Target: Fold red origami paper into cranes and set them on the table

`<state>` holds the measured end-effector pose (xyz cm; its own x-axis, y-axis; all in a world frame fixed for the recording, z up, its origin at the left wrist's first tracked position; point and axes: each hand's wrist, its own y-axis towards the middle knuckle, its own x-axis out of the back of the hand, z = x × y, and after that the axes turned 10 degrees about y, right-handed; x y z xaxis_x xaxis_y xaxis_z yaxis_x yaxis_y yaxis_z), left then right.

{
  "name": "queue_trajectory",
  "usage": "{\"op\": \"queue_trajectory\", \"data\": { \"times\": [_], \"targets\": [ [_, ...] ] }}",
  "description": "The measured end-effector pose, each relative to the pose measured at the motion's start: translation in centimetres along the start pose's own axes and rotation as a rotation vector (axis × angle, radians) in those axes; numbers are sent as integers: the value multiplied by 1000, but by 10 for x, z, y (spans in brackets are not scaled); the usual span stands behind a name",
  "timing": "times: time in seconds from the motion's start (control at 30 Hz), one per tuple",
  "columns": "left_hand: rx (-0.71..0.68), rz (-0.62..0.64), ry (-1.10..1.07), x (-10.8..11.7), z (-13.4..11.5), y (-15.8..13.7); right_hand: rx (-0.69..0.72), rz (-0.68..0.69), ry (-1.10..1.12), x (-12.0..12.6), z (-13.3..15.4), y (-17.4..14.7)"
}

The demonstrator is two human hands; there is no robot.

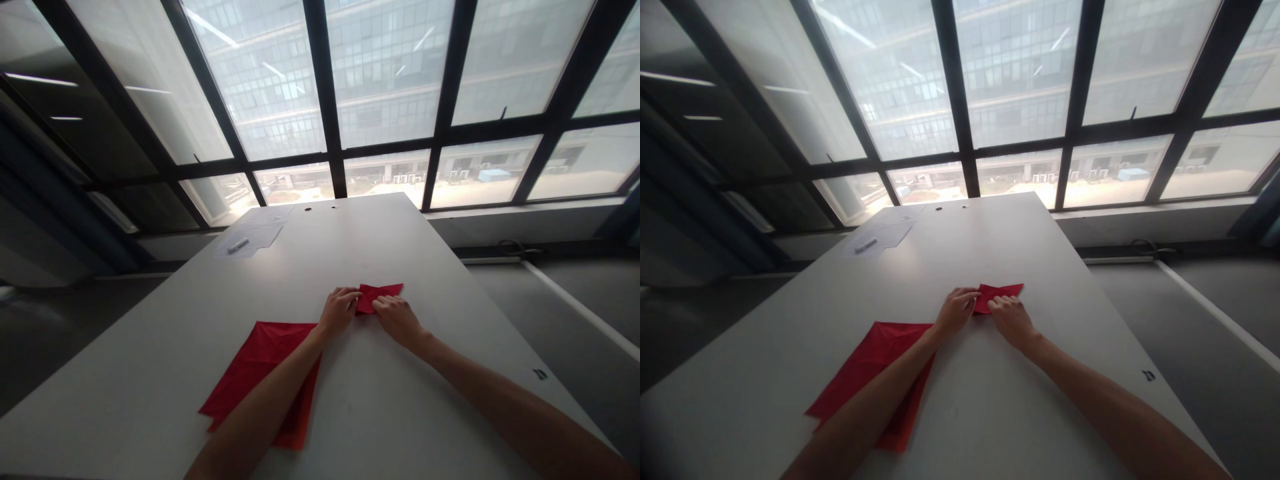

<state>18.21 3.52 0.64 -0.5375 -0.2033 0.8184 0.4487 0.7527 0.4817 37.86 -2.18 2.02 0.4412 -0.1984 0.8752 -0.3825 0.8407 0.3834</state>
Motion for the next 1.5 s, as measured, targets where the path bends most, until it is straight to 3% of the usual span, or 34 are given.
{"op": "queue_trajectory", "data": {
  "times": [0.23,0.37,0.47,0.6,0.77,0.9,1.0,1.13,1.33,1.5],
  "targets": [
    [87,61,57,-4,6,-2,-163,-116,219,-10,-10,-3],
    [134,-45,0,1,-2,-2,-291,-183,364,-15,-11,-1],
    [68,-74,-3,7,-13,-2,-355,-205,474,-16,-12,1],
    [-80,20,8,13,-24,-4,-376,-231,631,-17,-16,4],
    [-195,159,-24,10,-24,-6,-449,-434,717,-18,-23,7],
    [-129,180,83,7,-20,-6,-533,-610,812,-16,-32,8],
    [-79,151,185,8,-19,-4,-562,-670,933,-15,-35,8],
    [-107,141,187,11,-21,-2,-449,-608,896,-15,-31,7],
    [-187,178,163,7,-24,-6,-271,-347,616,-15,-18,6],
    [-202,220,215,3,-21,-9,-135,-261,358,-5,-8,4]
  ]
}}
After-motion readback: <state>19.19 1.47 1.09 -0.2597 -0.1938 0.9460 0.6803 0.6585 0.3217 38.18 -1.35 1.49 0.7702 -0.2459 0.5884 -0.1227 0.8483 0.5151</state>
